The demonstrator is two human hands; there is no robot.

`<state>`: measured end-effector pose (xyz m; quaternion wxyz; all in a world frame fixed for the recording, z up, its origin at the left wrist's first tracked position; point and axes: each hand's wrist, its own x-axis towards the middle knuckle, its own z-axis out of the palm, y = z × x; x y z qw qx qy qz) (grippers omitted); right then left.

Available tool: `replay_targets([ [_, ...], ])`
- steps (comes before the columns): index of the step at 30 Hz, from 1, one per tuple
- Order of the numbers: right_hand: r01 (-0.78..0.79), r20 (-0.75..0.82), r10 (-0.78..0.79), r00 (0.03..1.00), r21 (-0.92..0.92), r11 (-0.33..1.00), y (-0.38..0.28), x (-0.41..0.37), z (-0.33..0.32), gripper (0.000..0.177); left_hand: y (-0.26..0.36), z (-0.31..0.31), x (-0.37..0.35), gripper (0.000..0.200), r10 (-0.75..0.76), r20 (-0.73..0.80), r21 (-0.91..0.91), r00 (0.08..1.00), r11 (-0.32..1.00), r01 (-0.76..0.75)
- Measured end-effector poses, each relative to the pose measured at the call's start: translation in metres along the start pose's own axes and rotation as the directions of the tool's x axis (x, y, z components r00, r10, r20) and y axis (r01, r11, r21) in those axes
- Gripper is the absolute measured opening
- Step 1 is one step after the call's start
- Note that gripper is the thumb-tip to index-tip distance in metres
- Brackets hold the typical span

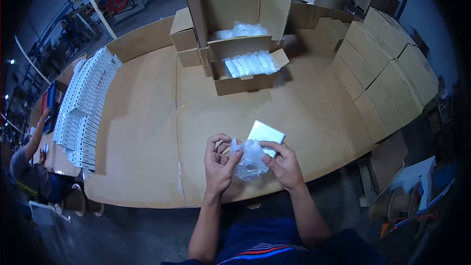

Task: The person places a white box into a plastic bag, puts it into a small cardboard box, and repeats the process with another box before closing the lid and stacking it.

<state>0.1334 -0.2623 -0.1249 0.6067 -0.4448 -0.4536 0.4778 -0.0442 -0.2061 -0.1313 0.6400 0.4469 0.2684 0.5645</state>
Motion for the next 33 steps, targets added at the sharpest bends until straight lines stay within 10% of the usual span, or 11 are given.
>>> replay_targets([
  [8, -0.004, -0.207, 0.046, 0.977, 0.199, 0.98, 0.016, 0.016, 0.002, 0.01, 0.005, -0.003, -0.006, 0.039, 0.03, -0.031, 0.237, 0.999, 0.971, -0.022],
  [12, -0.056, -0.211, 0.177, 0.961, 0.479, 0.876, 0.005, 0.019, -0.004, 0.006, 0.012, -0.033, -0.014, 0.037, -0.13, 0.059, -0.143, 0.99, 0.98, 0.137],
  [16, -0.205, -0.161, 0.362, 0.918, 0.589, 0.782, 0.003, 0.016, -0.003, 0.008, 0.03, -0.015, 0.009, 0.043, 0.344, 0.27, 0.681, 0.899, 0.592, -0.431],
  [20, -0.316, -0.05, 0.396, 0.917, 0.514, 0.797, 0.024, 0.01, 0.003, 0.015, 0.043, -0.006, 0.03, 0.021, 0.368, 0.593, 0.571, 0.716, 0.434, -0.697],
  [23, -0.276, -0.047, 0.36, 0.932, 0.553, 0.786, 0.02, 0.008, 0.006, 0.03, 0.02, -0.012, 0.023, 0.014, 0.262, 0.201, 0.638, 0.944, 0.696, -0.329],
  [28, 0.114, -0.018, -0.113, 0.993, 0.084, 0.99, 0.015, 0.003, 0.002, 0.048, 0.01, -0.009, 0.011, 0.006, 0.255, 0.055, 0.707, 0.965, 0.673, -0.218],
  [33, 0.055, -0.161, -0.063, 0.985, -0.05, 0.997, 0.032, 0.002, 0.011, 0.02, 0.001, 0.0, 0.002, 0.013, 0.219, -0.134, 0.558, 0.966, 0.823, -0.109],
])
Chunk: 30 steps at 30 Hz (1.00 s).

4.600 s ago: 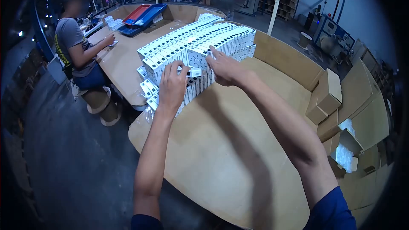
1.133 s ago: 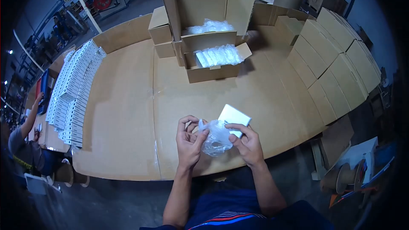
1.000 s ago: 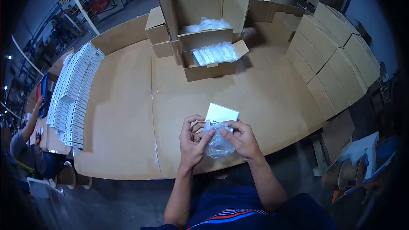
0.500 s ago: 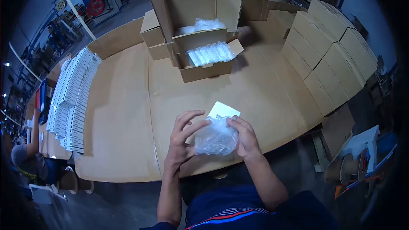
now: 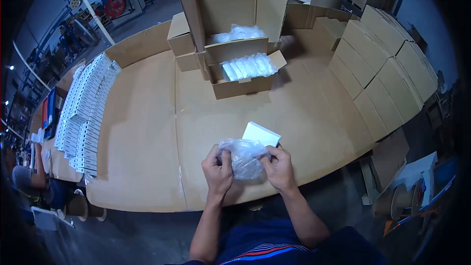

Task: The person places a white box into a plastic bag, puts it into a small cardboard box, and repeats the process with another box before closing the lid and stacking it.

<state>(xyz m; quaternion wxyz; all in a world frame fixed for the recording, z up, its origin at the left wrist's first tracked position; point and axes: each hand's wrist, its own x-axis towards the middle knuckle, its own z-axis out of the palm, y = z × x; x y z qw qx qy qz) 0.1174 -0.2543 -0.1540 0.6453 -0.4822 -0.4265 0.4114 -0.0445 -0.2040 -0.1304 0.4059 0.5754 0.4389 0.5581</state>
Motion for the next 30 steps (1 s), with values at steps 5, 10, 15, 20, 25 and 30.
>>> replay_targets([
  [5, 0.074, -0.14, -0.105, 0.985, -0.209, 0.975, -0.001, 0.001, -0.003, 0.019, -0.015, -0.013, 0.002, 0.013, 0.025, -0.242, 0.011, 0.97, 1.0, -0.023],
  [10, 0.152, -0.145, -0.244, 0.959, -0.464, 0.873, -0.013, 0.002, -0.001, 0.019, 0.031, -0.018, 0.005, 0.025, 0.526, 0.259, 0.422, 0.81, 0.692, -0.585],
  [15, 0.241, 0.051, -0.259, 0.964, -0.571, 0.785, -0.039, 0.004, 0.005, 0.019, 0.035, -0.001, 0.015, 0.027, 0.459, 0.464, 0.387, 0.757, 0.664, -0.64],
  [20, 0.229, 0.209, -0.126, 0.97, -0.596, 0.77, -0.053, 0.009, -0.001, 0.02, 0.024, -0.003, 0.021, 0.014, 0.271, 0.387, 0.319, 0.881, 0.857, -0.404],
  [25, 0.229, 0.329, -0.036, 0.944, -0.572, 0.788, -0.058, 0.009, -0.009, 0.021, 0.039, -0.005, 0.03, 0.019, 0.103, 0.325, 0.219, 0.94, 0.959, -0.181],
  [30, 0.195, 0.376, 0.041, 0.926, -0.567, 0.8, -0.061, 0.007, -0.014, 0.021, 0.027, -0.015, 0.048, 0.028, 0.249, 0.361, 0.273, 0.899, 0.893, -0.357],
])
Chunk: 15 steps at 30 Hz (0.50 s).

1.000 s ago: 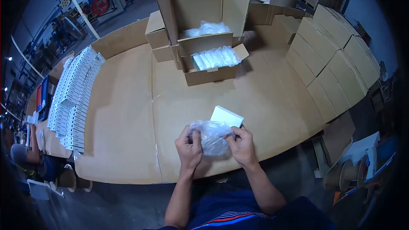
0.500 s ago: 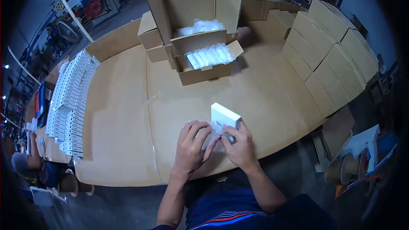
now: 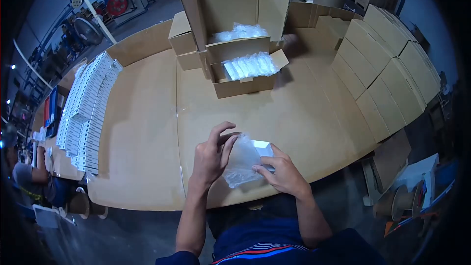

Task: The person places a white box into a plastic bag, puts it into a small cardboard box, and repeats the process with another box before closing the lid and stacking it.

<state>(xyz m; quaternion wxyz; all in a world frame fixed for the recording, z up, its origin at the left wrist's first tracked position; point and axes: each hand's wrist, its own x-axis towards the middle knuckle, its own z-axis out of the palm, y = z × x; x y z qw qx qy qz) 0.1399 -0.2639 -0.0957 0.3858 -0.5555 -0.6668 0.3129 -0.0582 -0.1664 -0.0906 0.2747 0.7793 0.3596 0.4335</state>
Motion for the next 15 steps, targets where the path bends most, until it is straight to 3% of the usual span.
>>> replay_targets([
  [1, 0.023, -0.003, -0.023, 1.0, 0.011, 1.0, 0.003, 0.0, 0.001, 0.019, -0.005, -0.002, 0.002, 0.03, 0.015, -0.039, 0.058, 0.999, 0.998, -0.013],
  [4, 0.028, 0.02, -0.029, 0.999, 0.037, 0.999, 0.01, -0.002, 0.002, 0.02, -0.009, -0.01, 0.006, 0.028, -0.087, -0.15, -0.062, 0.985, 0.995, 0.079],
  [5, 0.019, 0.035, -0.021, 0.999, 0.045, 0.999, 0.012, -0.002, 0.002, 0.022, -0.015, -0.007, 0.006, 0.024, -0.108, -0.284, -0.187, 0.953, 0.981, 0.055],
  [6, 0.012, 0.027, -0.014, 1.0, 0.066, 0.998, 0.014, -0.002, 0.002, 0.022, -0.009, -0.007, 0.007, 0.02, -0.254, -0.367, -0.36, 0.895, 0.926, 0.115],
  [8, -0.007, 0.011, 0.006, 1.0, 0.108, 0.994, 0.019, -0.003, 0.004, 0.023, -0.023, -0.011, 0.004, 0.018, -0.347, -0.453, -0.513, 0.821, 0.855, 0.078],
  [9, 0.026, -0.011, -0.025, 1.0, 0.072, 0.997, 0.024, -0.004, 0.004, 0.023, -0.027, -0.008, 0.004, 0.027, -0.372, -0.478, -0.61, 0.796, 0.792, 0.003],
  [12, -0.03, -0.095, 0.04, 0.995, 0.112, 0.993, 0.023, -0.003, 0.008, 0.022, -0.014, 0.008, -0.023, 0.032, -0.54, -0.232, -0.843, 0.809, 0.527, 0.11],
  [14, -0.043, -0.13, 0.058, 0.99, 0.117, 0.992, 0.026, -0.002, 0.011, 0.021, -0.014, 0.022, -0.049, 0.031, -0.404, -0.115, -0.6, 0.908, 0.757, 0.261],
  [15, -0.052, -0.143, 0.07, 0.987, 0.122, 0.991, 0.027, -0.002, 0.014, 0.021, -0.009, 0.026, -0.054, 0.03, -0.433, -0.05, -0.595, 0.9, 0.737, 0.321],
])
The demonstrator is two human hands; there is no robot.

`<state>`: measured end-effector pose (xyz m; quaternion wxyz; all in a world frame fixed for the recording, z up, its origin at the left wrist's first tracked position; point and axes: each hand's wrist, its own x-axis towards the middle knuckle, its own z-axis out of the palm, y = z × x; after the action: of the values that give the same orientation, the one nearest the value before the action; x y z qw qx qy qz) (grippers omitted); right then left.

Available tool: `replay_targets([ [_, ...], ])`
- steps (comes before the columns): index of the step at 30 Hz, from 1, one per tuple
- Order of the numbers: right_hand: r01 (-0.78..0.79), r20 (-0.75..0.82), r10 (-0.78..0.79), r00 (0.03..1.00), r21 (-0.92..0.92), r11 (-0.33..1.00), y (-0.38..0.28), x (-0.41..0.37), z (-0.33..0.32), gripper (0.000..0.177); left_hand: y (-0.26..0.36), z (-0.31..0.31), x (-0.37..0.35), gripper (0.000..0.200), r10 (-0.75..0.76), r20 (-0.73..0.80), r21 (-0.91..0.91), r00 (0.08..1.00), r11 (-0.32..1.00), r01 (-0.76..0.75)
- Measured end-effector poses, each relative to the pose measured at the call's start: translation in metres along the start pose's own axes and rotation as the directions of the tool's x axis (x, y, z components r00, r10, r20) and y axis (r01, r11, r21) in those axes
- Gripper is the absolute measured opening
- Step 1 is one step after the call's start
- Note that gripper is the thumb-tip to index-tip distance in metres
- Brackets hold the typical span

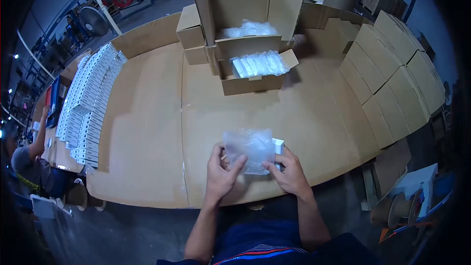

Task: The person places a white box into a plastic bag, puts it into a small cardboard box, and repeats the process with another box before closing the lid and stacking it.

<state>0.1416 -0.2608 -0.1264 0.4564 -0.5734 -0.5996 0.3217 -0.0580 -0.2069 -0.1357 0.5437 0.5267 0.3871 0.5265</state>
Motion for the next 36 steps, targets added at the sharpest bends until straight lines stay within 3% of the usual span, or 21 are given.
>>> replay_targets([
  [3, 0.011, -0.026, -0.01, 1.0, 0.029, 1.0, 0.005, 0.001, 0.007, 0.022, 0.001, 0.007, -0.011, 0.026, -0.13, 0.062, 0.02, 0.99, 0.991, 0.129],
  [6, -0.158, -0.059, 0.176, 0.983, 0.229, 0.961, 0.014, -0.002, 0.016, 0.023, 0.002, 0.008, -0.011, 0.024, -0.162, 0.044, -0.041, 0.986, 0.986, 0.164],
  [9, -0.075, -0.09, 0.101, 0.991, 0.263, 0.962, 0.014, -0.002, 0.019, 0.022, -0.004, -0.007, -0.011, 0.026, -0.204, 0.046, 0.019, 0.978, 0.979, 0.204],
  [10, -0.062, -0.105, 0.089, 0.99, 0.238, 0.969, 0.015, -0.003, 0.02, 0.021, -0.004, -0.007, -0.011, 0.032, -0.13, 0.036, -0.069, 0.991, 0.989, 0.133],
  [14, -0.04, -0.122, 0.061, 0.991, 0.165, 0.986, 0.013, -0.005, 0.022, 0.016, 0.013, -0.007, -0.004, 0.041, -0.016, 0.067, -0.048, 0.998, 0.999, 0.02],
  [17, -0.055, -0.09, 0.069, 0.994, 0.147, 0.988, 0.004, -0.005, 0.022, 0.013, 0.004, -0.012, -0.006, 0.039, -0.137, 0.1, 0.094, 0.986, 0.987, 0.127],
  [18, -0.044, -0.098, 0.057, 0.993, 0.131, 0.99, 0.004, -0.006, 0.022, 0.014, 0.003, -0.013, -0.005, 0.037, -0.163, 0.116, 0.063, 0.98, 0.986, 0.157],
  [19, -0.033, -0.108, 0.045, 0.993, 0.114, 0.993, 0.005, -0.006, 0.022, 0.015, 0.004, -0.012, -0.006, 0.036, -0.151, 0.109, 0.075, 0.983, 0.987, 0.143],
  [22, 0.035, -0.165, 0.031, 0.986, 0.385, 0.922, 0.013, 0.004, 0.002, 0.02, 0.005, -0.011, -0.011, 0.035, -0.124, 0.097, 0.115, 0.988, 0.987, 0.112],
  [23, -0.036, -0.146, 0.094, 0.985, 0.358, 0.933, 0.019, 0.005, -0.008, 0.03, 0.005, -0.011, -0.013, 0.035, -0.117, 0.101, 0.129, 0.988, 0.986, 0.104],
  [25, 0.113, -0.322, 0.037, 0.946, 0.434, 0.894, -0.002, 0.024, -0.013, 0.042, 0.003, -0.01, -0.016, 0.034, -0.114, 0.126, 0.144, 0.985, 0.985, 0.096],
  [28, 0.235, -0.348, -0.04, 0.937, 0.541, 0.808, -0.026, 0.043, -0.02, 0.05, -0.001, -0.009, -0.018, 0.033, -0.135, 0.179, 0.166, 0.974, 0.981, 0.106],
  [32, 0.215, -0.298, -0.03, 0.954, 0.612, 0.761, -0.039, 0.054, -0.01, 0.041, 0.006, -0.005, -0.019, 0.033, -0.153, 0.203, 0.21, 0.967, 0.972, 0.11],
  [36, 0.216, -0.139, -0.166, 0.976, 0.541, 0.813, -0.044, 0.053, -0.001, 0.037, 0.002, -0.008, -0.016, 0.034, -0.126, 0.205, 0.22, 0.971, 0.972, 0.079],
])
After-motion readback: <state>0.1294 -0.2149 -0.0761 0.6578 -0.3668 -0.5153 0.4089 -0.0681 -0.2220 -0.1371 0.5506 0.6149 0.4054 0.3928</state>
